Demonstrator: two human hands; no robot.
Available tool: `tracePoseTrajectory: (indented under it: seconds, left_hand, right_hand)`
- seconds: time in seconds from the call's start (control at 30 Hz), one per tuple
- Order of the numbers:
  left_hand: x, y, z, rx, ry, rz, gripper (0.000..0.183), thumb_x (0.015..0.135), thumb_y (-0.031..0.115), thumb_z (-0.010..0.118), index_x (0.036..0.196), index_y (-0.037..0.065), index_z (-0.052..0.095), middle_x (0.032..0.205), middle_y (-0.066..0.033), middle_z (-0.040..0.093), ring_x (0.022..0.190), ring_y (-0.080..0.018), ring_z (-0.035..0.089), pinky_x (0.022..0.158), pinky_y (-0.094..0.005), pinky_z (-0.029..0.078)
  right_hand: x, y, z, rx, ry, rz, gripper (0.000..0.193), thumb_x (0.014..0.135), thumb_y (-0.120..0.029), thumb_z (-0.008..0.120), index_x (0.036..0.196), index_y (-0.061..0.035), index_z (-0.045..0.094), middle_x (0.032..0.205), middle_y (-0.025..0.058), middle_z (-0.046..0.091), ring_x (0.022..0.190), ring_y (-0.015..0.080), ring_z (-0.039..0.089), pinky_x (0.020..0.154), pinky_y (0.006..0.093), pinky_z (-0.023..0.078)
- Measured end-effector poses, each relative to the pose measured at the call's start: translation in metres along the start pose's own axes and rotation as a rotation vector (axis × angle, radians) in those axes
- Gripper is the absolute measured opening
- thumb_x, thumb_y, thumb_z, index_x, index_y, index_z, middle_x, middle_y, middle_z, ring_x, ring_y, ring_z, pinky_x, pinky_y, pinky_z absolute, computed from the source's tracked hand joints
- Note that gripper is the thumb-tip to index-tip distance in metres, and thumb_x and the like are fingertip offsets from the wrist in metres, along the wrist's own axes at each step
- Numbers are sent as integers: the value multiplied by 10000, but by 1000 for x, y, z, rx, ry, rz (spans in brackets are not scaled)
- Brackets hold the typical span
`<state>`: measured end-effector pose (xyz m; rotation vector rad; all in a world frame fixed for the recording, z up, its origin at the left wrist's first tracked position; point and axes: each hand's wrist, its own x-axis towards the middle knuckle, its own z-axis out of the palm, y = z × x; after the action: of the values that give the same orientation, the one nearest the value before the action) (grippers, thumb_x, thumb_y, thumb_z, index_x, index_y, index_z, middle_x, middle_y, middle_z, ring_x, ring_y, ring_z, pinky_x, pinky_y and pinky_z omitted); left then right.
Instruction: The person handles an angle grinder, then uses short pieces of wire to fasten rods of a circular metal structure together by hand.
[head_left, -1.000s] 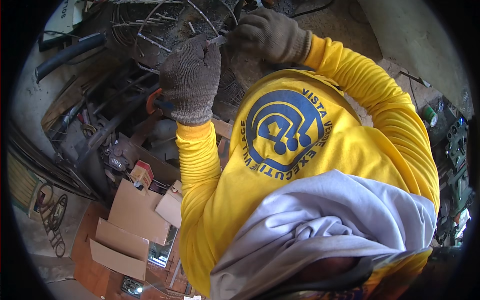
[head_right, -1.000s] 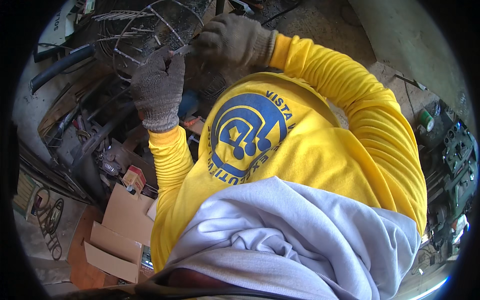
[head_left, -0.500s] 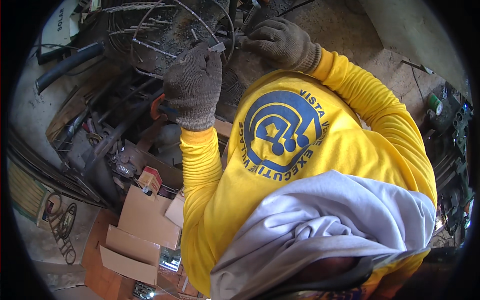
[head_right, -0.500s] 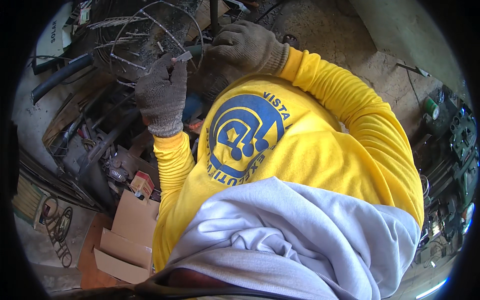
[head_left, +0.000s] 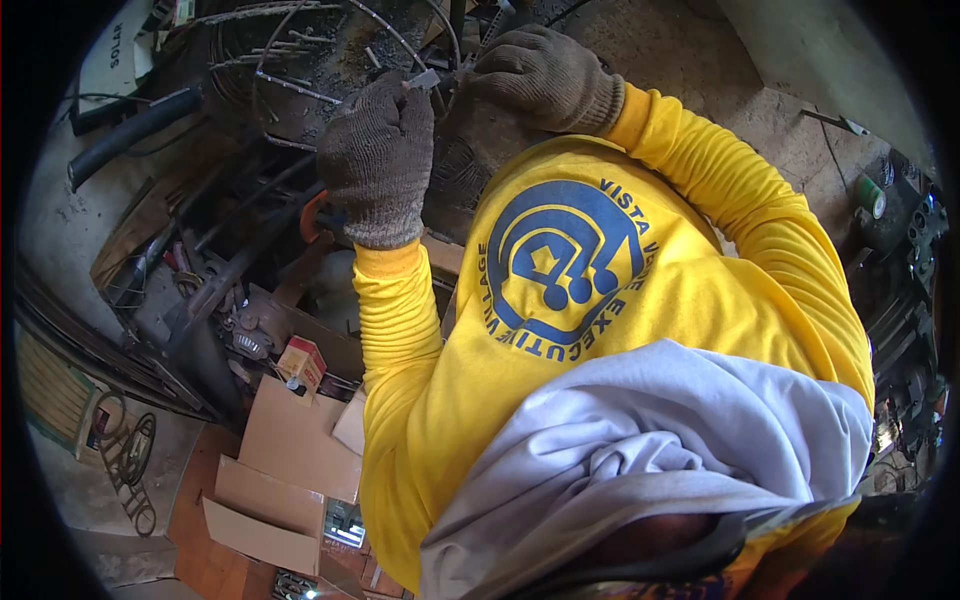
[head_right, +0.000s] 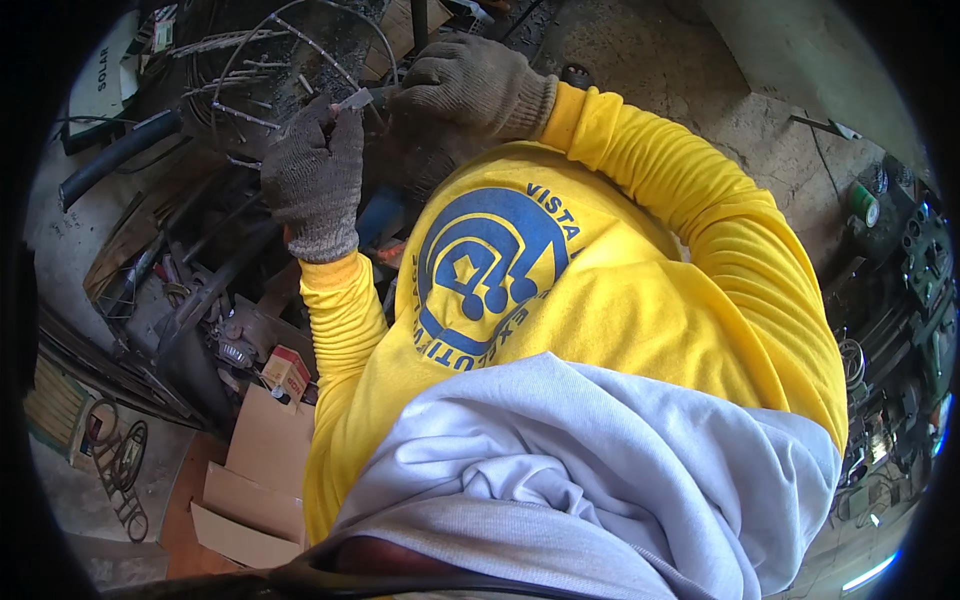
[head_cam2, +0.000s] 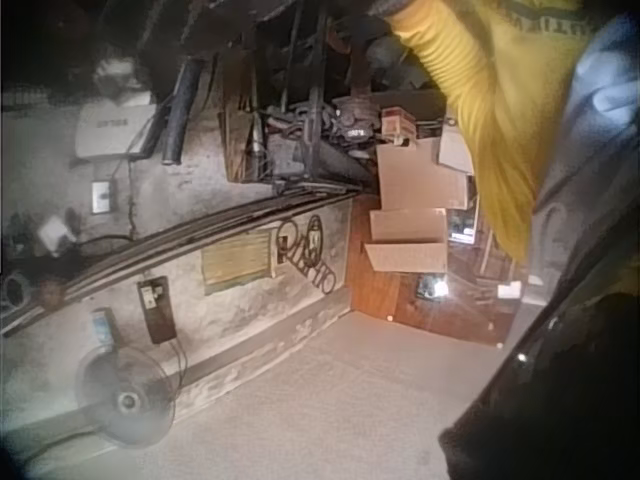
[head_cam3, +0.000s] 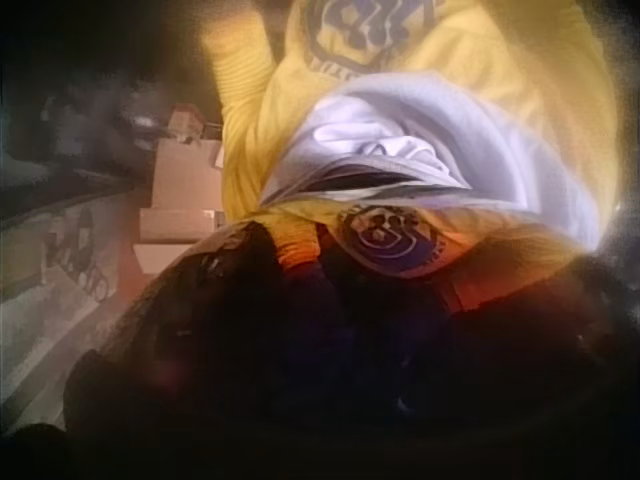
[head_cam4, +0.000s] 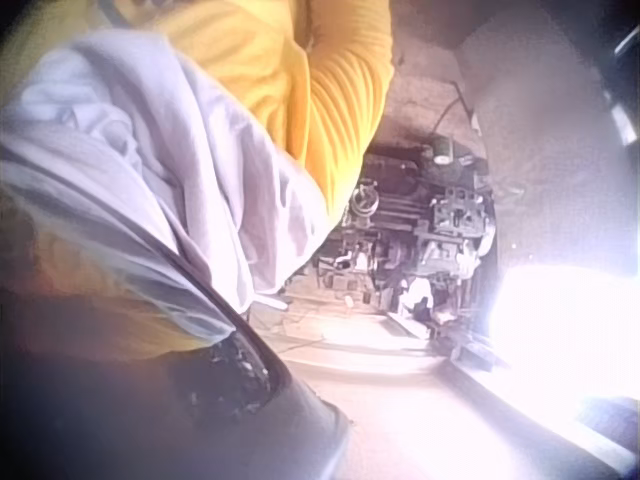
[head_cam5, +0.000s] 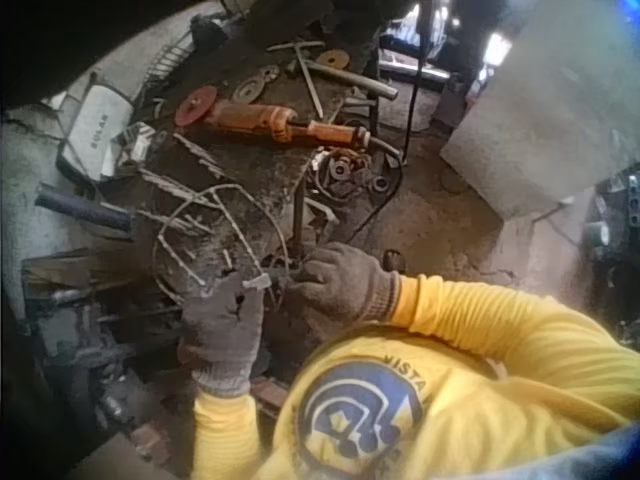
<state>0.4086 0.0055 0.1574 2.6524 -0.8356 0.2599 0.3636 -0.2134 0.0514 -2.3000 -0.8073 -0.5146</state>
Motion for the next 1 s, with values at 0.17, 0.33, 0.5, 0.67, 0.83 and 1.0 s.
tracePoseTrajectory:
  seconds: [0.17,0.33,0.5,0.67,0.83,1.0]
  left_hand:
    - [3,3,2,-27,27,6,143,877,216,722,889,76,748,773,-128,709,683,-323,695,629,-398,563]
    - [4,4,2,8,4,-3,151,879,221,716,898,76,755,776,-121,713,682,-317,696,629,-399,566]
    - [4,1,4,39,21,23,154,877,216,708,920,76,755,792,-123,717,693,-320,699,640,-407,570]
    - [4,2,4,30,17,25,171,876,215,703,946,70,758,813,-129,728,714,-322,710,658,-409,576]
    - [-1,4,0,-46,-23,-58,152,856,164,740,950,46,754,822,-132,732,725,-295,717,680,-386,578]
    - [-20,-11,-4,-548,205,-331,141,838,60,801,947,-4,738,874,-105,734,781,-183,695,744,-328,554]
  right_hand:
    - [3,-2,0,-57,15,-30,392,795,-158,723,1186,-142,713,1092,61,708,1057,285,685,923,419,562]
    - [14,-4,-1,-169,12,-114,385,807,-180,709,1192,-154,711,1117,60,697,1091,268,669,941,408,557]
    - [18,3,-1,-185,-59,-143,362,827,-189,702,1187,-164,713,1175,52,677,1151,258,642,978,401,544]
    - [18,5,3,-174,-104,-105,339,831,-198,712,1169,-174,720,1156,45,680,1136,262,651,982,405,546]
    - [12,0,-20,-308,-87,-51,392,829,-194,710,1218,-148,698,1081,91,705,1034,290,690,895,403,579]
    - [-5,6,-26,-113,81,32,449,839,-172,718,1287,-186,686,1073,77,722,1029,294,695,907,399,579]
